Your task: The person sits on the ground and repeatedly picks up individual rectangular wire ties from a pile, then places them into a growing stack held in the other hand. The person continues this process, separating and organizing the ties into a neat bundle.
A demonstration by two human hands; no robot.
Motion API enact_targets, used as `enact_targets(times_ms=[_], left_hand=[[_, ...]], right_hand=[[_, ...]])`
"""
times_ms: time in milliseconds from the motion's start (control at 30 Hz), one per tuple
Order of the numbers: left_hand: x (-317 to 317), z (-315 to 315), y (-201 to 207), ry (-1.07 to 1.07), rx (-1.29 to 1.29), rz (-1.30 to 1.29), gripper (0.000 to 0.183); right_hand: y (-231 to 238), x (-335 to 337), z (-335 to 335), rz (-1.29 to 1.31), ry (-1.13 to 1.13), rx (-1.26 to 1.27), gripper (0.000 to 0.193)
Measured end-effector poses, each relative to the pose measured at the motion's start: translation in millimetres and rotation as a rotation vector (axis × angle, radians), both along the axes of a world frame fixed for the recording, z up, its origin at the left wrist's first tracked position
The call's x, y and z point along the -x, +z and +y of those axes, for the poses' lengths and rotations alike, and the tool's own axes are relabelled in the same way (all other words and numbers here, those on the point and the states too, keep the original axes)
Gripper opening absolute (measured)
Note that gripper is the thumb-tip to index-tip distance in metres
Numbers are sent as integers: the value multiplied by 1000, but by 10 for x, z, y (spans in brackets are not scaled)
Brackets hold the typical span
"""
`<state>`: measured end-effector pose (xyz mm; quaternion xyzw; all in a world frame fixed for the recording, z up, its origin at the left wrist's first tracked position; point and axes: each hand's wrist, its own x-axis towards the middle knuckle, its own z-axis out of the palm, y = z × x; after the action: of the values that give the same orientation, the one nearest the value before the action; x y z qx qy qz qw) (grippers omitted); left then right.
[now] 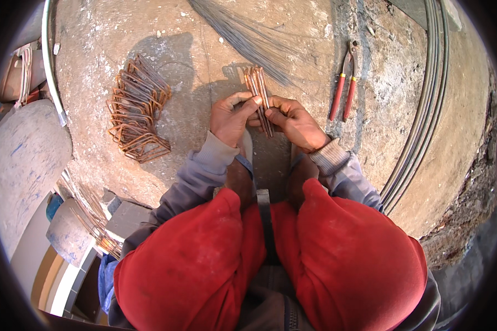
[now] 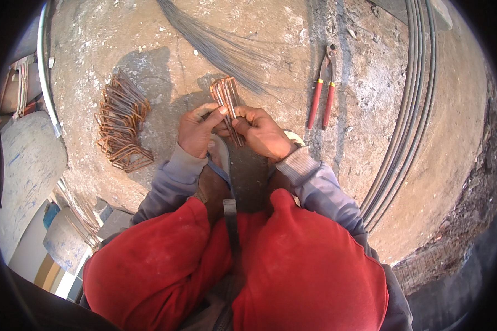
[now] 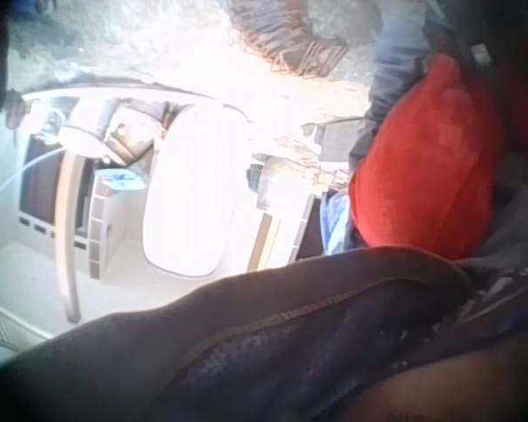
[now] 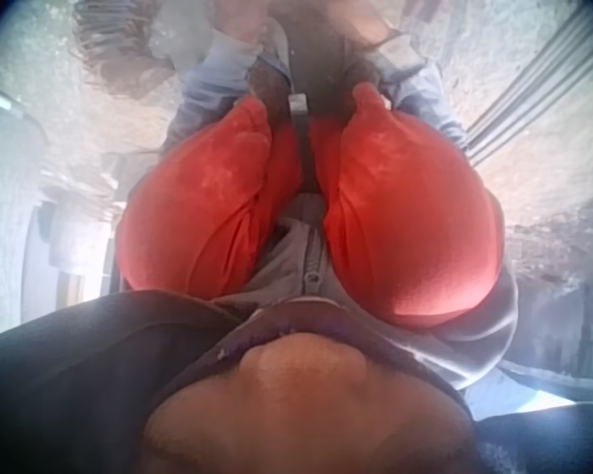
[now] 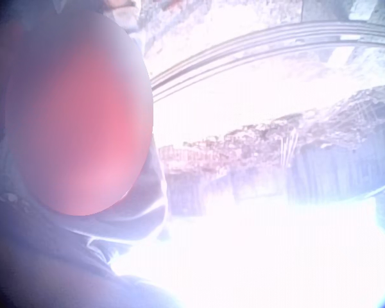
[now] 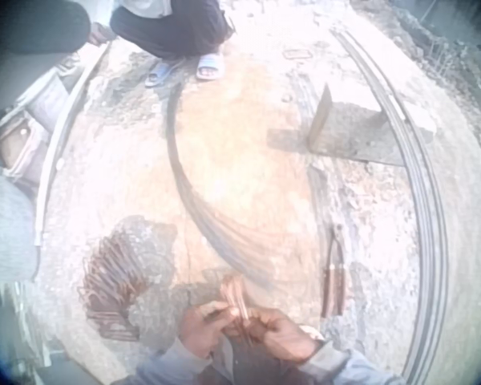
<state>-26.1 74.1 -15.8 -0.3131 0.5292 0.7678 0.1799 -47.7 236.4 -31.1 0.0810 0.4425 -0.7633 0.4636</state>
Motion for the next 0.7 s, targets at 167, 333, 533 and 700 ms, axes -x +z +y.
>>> enact_targets(times_ms=[167, 333, 533, 700], left_hand=[[-8, -74, -98, -153, 72, -39, 14], [104, -537, -136, -294, 956, 318, 21], [458, -1852, -114, -365, 1660, 31, 38], [734, -1801, -310, -450, 1923, -206, 81]], right_hand=[[-125, -69, -63, 33, -4, -17, 20], [-59, -5, -19, -18, -52, -124, 19], [-43, 32, 7, -55, -27, -104, 22], [-44, 52, 26, -50, -28, -108, 21]])
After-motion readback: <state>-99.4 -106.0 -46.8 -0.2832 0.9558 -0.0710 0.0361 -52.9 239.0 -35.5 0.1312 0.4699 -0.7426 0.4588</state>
